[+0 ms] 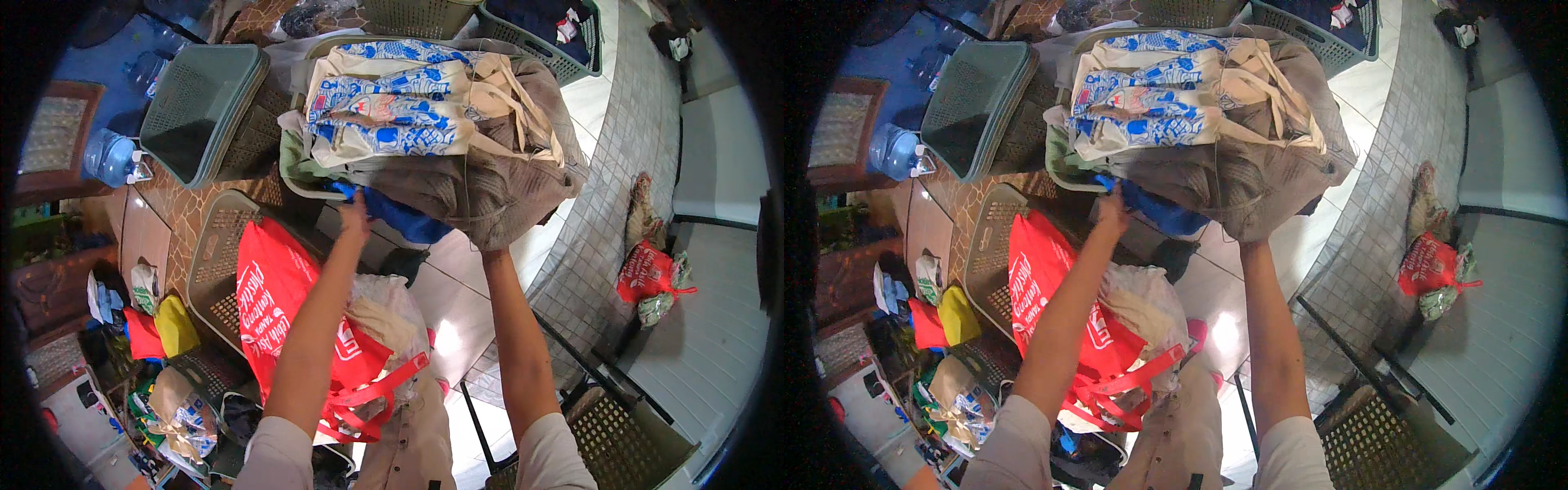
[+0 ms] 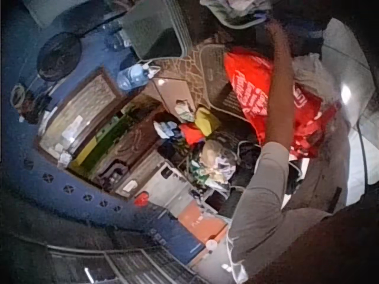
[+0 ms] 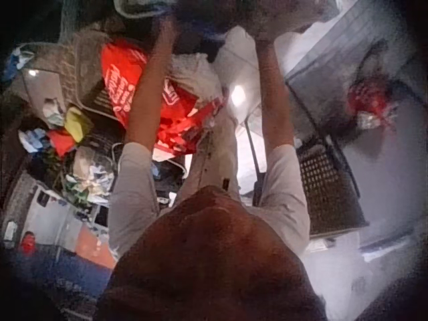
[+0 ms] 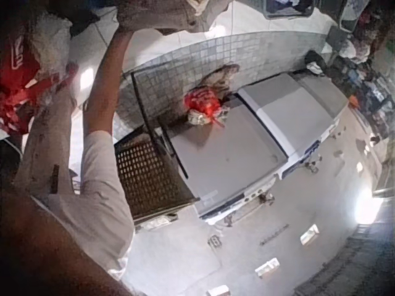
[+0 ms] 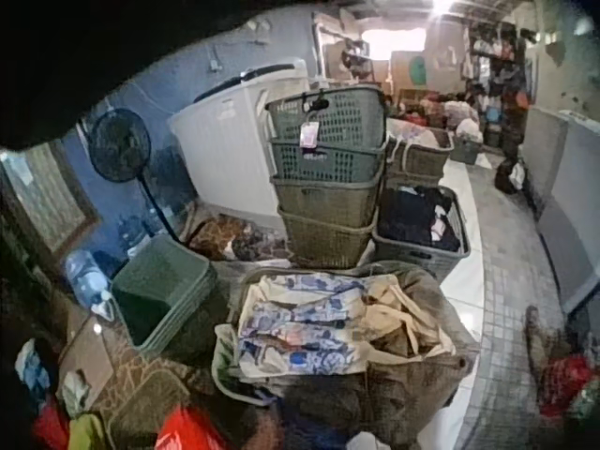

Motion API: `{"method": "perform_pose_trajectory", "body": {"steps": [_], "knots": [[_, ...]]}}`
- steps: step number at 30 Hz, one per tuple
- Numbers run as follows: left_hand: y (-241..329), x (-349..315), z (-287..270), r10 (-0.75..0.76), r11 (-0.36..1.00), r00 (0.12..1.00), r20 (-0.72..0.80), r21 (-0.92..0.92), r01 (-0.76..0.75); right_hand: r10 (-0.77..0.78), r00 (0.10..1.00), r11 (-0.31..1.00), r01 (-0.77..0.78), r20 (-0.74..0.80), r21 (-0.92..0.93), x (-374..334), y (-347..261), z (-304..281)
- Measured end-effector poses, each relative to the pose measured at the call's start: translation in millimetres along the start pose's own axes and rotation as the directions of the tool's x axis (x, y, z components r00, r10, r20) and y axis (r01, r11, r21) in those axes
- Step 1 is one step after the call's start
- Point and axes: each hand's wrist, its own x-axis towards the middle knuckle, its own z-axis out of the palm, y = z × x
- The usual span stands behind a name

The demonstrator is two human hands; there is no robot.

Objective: The person sorts laundry by picking up various garments from a basket, shaking them out, and placing them into different bags or piles. The person handles shirts, pants, and other clothing items, moving them between baskets and bags throughout the process.

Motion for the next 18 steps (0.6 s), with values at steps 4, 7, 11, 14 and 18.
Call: {"method": "perform_pose_trajectory", "body": {"steps": [4, 7, 11, 14, 18], "knots": [[-14.4, -9.0, 25.2, -0.144, 0.977, 0.987, 0.075, -0.148, 0.154, -0.019, 0.999, 0.999, 0.017, -0.04, -0.051, 9.0, 1.6, 15.7], [-11.5, 0.3, 16.4, -0.252, 0.96, 0.967, 0.039, -0.119, 0.255, -0.048, 0.997, 0.998, 0.045, -0.065, -0.043, -8.3, 3.7, 13.4], [-8.7, 24.4, -17.1, -0.2, 0.958, 0.979, -0.042, 0.199, 0.205, -0.007, 0.993, 0.998, 0.014, -0.121, 0.061, -48.8, 32.1, -2.9], [-3.5, 39.7, -61.6, -0.179, 0.975, 0.983, 0.049, 0.141, 0.171, 0.09, 0.985, 0.982, -0.063, -0.145, 0.179, -94.2, 77.0, -12.2], [4.3, 37.9, -116.0, -0.227, 0.965, 0.972, 0.058, 0.148, 0.217, 0.205, 0.944, 0.92, -0.097, -0.257, 0.379, -161.0, 128.3, -15.6]]}}
